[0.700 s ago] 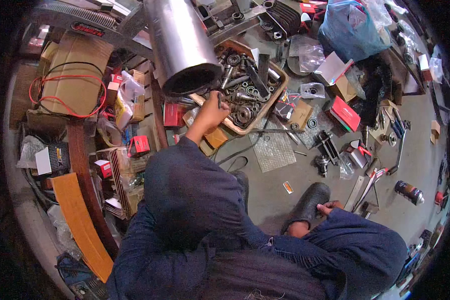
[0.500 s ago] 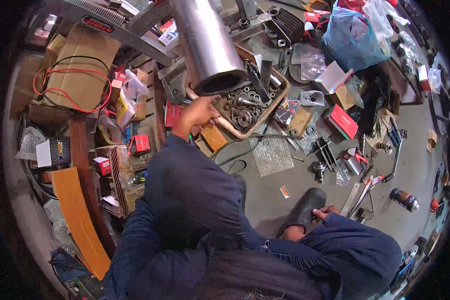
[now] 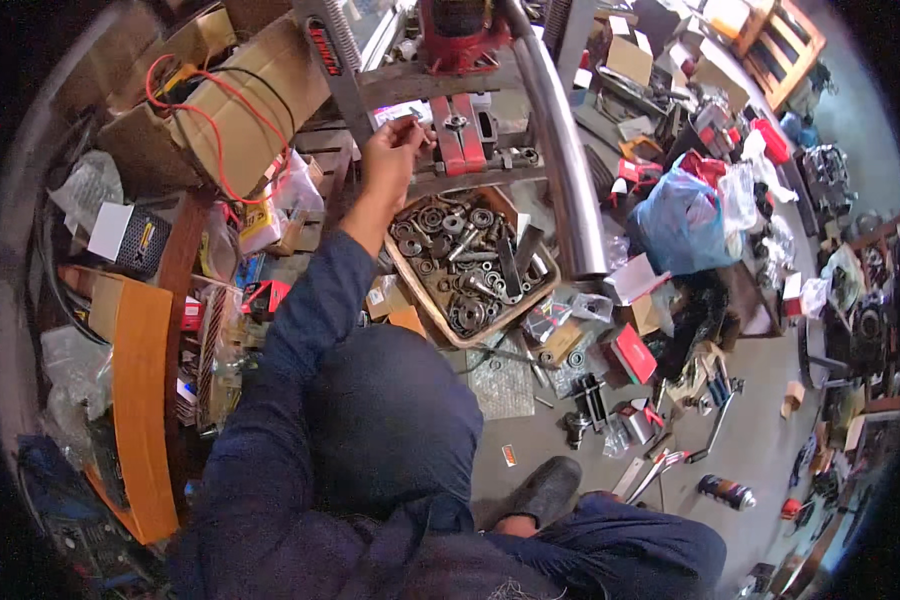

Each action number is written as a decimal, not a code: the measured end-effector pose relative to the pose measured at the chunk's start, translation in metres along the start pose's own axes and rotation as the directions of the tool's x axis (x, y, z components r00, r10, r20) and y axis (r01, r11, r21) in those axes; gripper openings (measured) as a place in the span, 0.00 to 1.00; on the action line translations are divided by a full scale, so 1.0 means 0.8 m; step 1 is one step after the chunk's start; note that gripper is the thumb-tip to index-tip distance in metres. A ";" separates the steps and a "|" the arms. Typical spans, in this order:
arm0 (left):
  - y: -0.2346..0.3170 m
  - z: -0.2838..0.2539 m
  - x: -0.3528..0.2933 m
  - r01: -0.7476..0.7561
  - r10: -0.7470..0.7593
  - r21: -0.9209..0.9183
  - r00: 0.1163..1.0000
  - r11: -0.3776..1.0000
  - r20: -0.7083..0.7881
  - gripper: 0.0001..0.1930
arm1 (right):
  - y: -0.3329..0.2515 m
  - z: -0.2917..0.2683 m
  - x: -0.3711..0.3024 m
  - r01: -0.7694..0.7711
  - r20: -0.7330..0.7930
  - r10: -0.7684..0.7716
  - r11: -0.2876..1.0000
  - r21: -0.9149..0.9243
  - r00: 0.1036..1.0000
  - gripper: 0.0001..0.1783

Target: The person operates a hydraulic press to push a metal component out of an engine part, handles a bearing, and measures a metal shaft with a ruler while sitting in a workshop.

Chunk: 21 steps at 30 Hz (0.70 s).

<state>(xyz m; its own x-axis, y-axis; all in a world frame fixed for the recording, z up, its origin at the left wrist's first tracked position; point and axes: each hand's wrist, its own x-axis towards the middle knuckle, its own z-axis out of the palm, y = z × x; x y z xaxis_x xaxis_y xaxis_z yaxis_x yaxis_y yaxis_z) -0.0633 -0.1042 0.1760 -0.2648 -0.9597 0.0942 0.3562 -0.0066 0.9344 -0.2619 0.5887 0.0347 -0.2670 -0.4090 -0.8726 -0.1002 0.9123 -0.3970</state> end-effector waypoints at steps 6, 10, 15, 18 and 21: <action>-0.051 -0.006 0.067 -0.370 0.375 0.120 0.926 0.921 -0.029 0.07 | -0.099 -0.176 -0.132 0.050 -0.288 -0.051 0.999 -0.009 0.956 0.21; -0.050 0.019 0.083 -0.370 0.358 0.377 0.928 0.849 0.103 0.08 | -0.200 -0.244 -0.194 0.205 -0.436 -0.245 0.969 -0.136 0.866 0.19; -0.057 0.021 0.088 -0.369 0.342 0.347 0.929 0.862 0.140 0.07 | -0.382 -0.222 -0.221 0.265 -0.326 -0.394 0.888 -0.375 0.860 0.23; -0.046 0.020 0.079 -0.370 0.350 0.441 0.928 0.818 0.129 0.07 | -0.474 -0.188 -0.210 0.327 -0.173 -0.544 0.697 -0.638 0.821 0.23; -0.061 0.012 0.093 -0.374 0.343 0.371 0.927 0.850 0.150 0.07 | -0.532 -0.148 -0.191 0.475 0.025 -0.638 0.546 -0.690 0.770 0.22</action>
<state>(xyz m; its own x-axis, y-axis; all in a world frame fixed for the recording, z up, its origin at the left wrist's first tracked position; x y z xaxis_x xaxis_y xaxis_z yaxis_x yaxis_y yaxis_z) -0.1090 -0.1726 0.1411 -0.2583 -0.8499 0.4593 0.0693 0.4580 0.8863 -0.2920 0.2651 0.3706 -0.1175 -0.8972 -0.4258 -0.8431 0.3167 -0.4347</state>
